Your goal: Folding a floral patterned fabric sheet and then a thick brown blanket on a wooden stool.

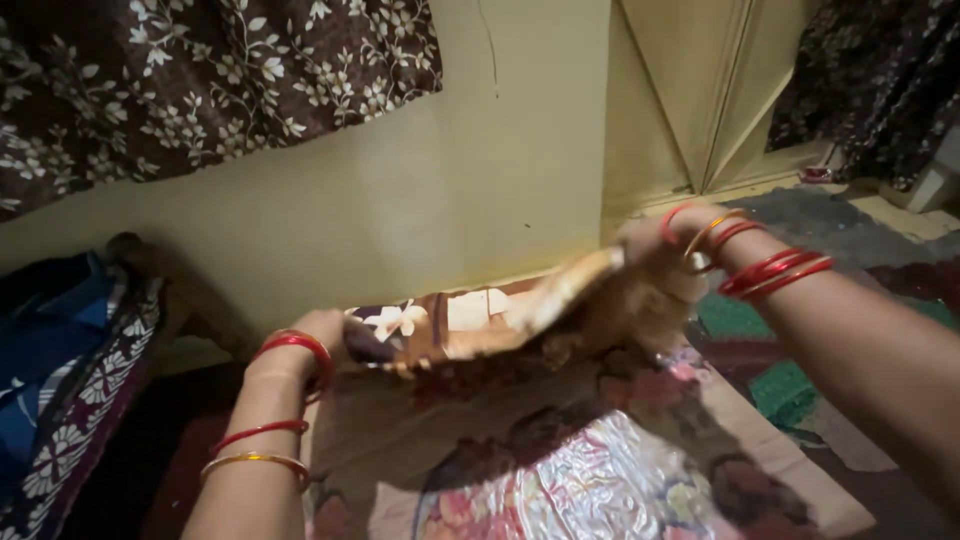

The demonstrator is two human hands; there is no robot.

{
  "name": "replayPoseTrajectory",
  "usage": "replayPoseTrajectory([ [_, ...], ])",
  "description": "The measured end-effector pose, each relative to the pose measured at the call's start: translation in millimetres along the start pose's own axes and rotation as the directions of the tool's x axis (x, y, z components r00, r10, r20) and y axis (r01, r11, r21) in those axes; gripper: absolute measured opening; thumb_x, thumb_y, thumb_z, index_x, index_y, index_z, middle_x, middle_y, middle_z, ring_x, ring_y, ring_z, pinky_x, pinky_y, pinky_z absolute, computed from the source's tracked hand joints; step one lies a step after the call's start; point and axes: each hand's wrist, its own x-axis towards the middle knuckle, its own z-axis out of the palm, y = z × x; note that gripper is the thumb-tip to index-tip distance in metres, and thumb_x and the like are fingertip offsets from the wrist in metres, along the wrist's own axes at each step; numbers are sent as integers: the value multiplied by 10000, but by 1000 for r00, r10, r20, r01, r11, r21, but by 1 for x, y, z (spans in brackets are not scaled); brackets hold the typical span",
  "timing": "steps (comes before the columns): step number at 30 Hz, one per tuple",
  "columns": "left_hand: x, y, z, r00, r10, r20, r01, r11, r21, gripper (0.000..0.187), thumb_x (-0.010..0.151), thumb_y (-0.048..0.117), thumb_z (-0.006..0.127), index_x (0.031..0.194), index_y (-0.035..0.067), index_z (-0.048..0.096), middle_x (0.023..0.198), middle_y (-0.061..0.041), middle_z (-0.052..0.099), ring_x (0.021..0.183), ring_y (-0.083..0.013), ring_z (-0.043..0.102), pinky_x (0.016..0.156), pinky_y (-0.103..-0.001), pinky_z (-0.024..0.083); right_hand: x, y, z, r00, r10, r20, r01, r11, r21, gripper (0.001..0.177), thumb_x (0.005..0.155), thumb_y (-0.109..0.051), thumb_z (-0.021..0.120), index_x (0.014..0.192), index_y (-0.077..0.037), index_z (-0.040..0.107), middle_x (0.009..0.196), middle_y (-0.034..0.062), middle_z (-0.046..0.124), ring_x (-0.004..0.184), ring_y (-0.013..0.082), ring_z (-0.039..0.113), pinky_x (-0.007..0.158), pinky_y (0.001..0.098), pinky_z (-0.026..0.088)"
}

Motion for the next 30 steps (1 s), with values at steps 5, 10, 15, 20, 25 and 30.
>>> replayPoseTrajectory([
  [5,-16,-4,22,892,-124,434,122,992,33,594,748,-91,644,1153,316,796,1184,7,772,1034,-180,746,867,-402,639,-20,-1,60,845,344,408,-223,922,-316,380,774,-379,731,1054,-128,788,947,33,760,787,190,599,740,375,519],
  [10,-19,-22,56,869,-23,494,34,999,-13,485,758,-21,688,1150,238,809,1108,-47,800,1006,-191,750,830,-369,604,-114,-158,25,695,314,647,-79,927,-366,416,771,-381,815,1123,-172,743,1002,8,754,811,187,607,739,355,493],
  [15,-8,-23,63,851,-17,525,89,990,-112,547,722,-56,628,1165,229,775,1099,-70,812,1011,-216,774,865,-409,623,-46,2,98,772,388,503,-288,920,-266,413,801,-398,729,1089,-111,802,971,61,769,797,191,645,714,353,516],
  [20,2,-3,61,902,-14,432,29,999,-28,628,728,-28,661,1226,332,787,1259,-22,752,1182,-197,685,1046,-333,516,-89,-74,64,779,298,552,-63,912,-405,523,801,-411,763,1276,-200,706,1171,-32,744,993,189,649,880,373,529],
  [25,17,0,100,875,-39,482,59,998,-25,562,744,-15,681,1221,266,776,1225,-2,782,1158,-183,711,1019,-333,551,-113,-106,70,799,174,575,12,952,-305,647,748,-358,847,1346,-222,642,1238,-25,708,1075,186,633,933,382,524],
  [30,-16,17,125,910,-75,408,120,989,-86,594,754,-82,635,1257,212,753,1235,-35,746,1175,-182,666,1031,-334,509,-125,-90,110,884,96,457,62,945,-320,576,788,-278,760,1349,-213,651,1221,30,715,1086,219,647,950,394,525],
])
